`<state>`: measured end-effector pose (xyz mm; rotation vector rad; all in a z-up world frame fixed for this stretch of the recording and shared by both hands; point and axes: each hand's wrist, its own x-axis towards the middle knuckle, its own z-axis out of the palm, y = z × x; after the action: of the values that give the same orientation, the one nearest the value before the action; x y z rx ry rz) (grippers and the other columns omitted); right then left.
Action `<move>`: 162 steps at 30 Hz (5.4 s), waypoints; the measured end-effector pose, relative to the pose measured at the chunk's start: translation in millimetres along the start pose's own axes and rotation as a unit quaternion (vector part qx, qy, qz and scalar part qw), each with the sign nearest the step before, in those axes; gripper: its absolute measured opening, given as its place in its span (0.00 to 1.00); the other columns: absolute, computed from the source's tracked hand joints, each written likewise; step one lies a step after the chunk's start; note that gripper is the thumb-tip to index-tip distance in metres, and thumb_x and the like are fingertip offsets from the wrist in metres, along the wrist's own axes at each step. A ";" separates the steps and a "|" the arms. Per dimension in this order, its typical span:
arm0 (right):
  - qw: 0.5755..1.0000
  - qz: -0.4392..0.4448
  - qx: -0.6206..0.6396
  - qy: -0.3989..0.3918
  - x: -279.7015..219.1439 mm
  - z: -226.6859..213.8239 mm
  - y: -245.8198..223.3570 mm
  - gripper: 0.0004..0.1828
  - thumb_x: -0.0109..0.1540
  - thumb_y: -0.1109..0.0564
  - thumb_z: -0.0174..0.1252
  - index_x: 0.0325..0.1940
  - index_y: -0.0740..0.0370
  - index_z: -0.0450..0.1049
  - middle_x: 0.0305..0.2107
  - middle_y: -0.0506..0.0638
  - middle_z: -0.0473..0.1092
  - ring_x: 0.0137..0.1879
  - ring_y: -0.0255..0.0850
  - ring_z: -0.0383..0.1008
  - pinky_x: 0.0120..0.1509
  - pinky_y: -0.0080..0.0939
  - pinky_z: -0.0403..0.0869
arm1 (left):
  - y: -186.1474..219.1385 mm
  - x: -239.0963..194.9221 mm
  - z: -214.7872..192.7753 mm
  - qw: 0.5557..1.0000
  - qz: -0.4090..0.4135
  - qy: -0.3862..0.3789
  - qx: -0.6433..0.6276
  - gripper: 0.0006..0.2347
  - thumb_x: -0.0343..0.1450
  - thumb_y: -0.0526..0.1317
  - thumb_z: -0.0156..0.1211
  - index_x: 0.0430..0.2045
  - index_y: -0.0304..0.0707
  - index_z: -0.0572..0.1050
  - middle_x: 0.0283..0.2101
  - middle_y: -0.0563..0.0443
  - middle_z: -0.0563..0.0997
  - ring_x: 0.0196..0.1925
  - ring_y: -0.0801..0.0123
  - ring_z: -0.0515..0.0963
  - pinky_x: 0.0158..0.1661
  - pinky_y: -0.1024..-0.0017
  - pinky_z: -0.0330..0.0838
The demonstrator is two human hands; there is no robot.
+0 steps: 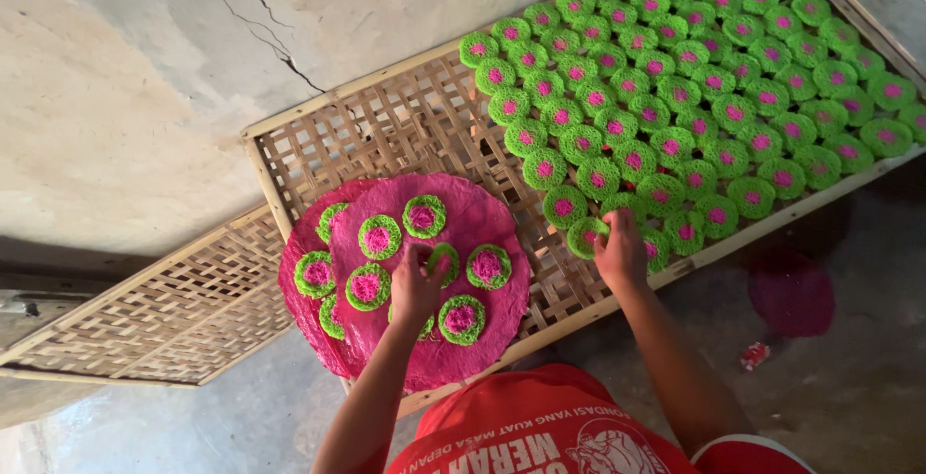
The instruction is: The person organizes small circular pink and green crackers on large pink paper sheets and bamboo trays by hand.
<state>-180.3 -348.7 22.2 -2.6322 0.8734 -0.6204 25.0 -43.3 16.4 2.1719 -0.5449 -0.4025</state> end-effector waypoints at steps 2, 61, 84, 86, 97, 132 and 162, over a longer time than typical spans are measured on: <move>0.995 -0.018 -0.085 0.054 -6.9 -1.6 -9.5 0.25 0.53 0.62 0.65 0.51 0.61 0.65 0.43 0.61 0.69 0.49 0.60 0.73 0.49 0.56 0.74 | 14.2 -3.8 3.9 0.999 0.035 -0.012 -0.010 0.10 0.74 0.42 0.64 0.38 0.35 0.73 0.34 0.44 0.85 0.30 0.65 0.85 0.29 0.70 0.82; 0.981 -0.113 0.111 -0.109 391.4 307.6 -104.6 0.18 0.58 0.60 0.67 0.51 0.62 0.75 0.45 0.57 0.75 0.54 0.50 0.76 0.59 0.48 0.74 | -54.3 77.4 -51.6 0.937 -0.279 0.042 -0.207 0.15 0.68 0.39 0.68 0.44 0.37 0.71 0.40 0.47 0.83 0.40 0.65 0.83 0.44 0.65 0.81; 0.932 -0.104 0.134 -0.320 356.3 296.8 -187.5 0.24 0.65 0.54 0.60 0.64 0.60 0.71 0.53 0.58 0.73 0.52 0.49 0.76 0.56 0.49 0.76 | -16.6 38.2 -92.3 0.971 -0.099 -0.027 0.214 0.25 0.66 0.33 0.63 0.60 0.34 0.65 0.61 0.43 0.70 0.65 0.54 0.66 0.65 0.54 0.57; 0.954 -0.165 0.067 -0.240 367.4 301.7 -181.6 0.20 0.61 0.57 0.63 0.58 0.57 0.75 0.48 0.57 0.76 0.52 0.53 0.77 0.56 0.51 0.76 | -31.3 16.6 -98.6 0.962 -0.116 -0.046 0.243 0.25 0.66 0.31 0.59 0.60 0.39 0.66 0.58 0.46 0.72 0.64 0.54 0.68 0.62 0.55 0.62; 0.948 -0.318 0.027 -0.004 329.0 270.1 -212.4 0.19 0.56 0.62 0.62 0.52 0.68 0.74 0.45 0.60 0.73 0.54 0.54 0.73 0.60 0.55 0.73 | -38.2 4.5 -106.7 0.967 -0.158 -0.006 0.202 0.19 0.63 0.45 0.69 0.42 0.39 0.70 0.42 0.45 0.78 0.49 0.54 0.75 0.51 0.54 0.67; 0.872 -0.359 0.285 -0.175 259.9 213.4 -295.4 0.21 0.60 0.70 0.62 0.57 0.65 0.71 0.50 0.59 0.65 0.50 0.50 0.72 0.49 0.45 0.77 | -69.3 62.8 -138.4 0.916 -0.217 0.312 0.131 0.05 0.73 0.43 0.58 0.34 0.43 0.75 0.36 0.49 0.80 0.43 0.52 0.79 0.45 0.53 0.68; 0.783 0.032 0.409 -0.467 252.8 230.5 -203.8 0.11 0.61 0.61 0.58 0.48 0.60 0.77 0.43 0.50 0.76 0.51 0.40 0.75 0.57 0.41 0.76 | -75.2 -20.9 -71.1 0.983 -0.114 0.123 0.075 0.10 0.69 0.43 0.68 0.38 0.40 0.75 0.38 0.46 0.79 0.42 0.49 0.79 0.42 0.55 0.71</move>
<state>214.6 -315.8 -17.0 -1.7042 0.2495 0.3185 58.1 55.7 0.8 2.3961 -0.1945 -0.2126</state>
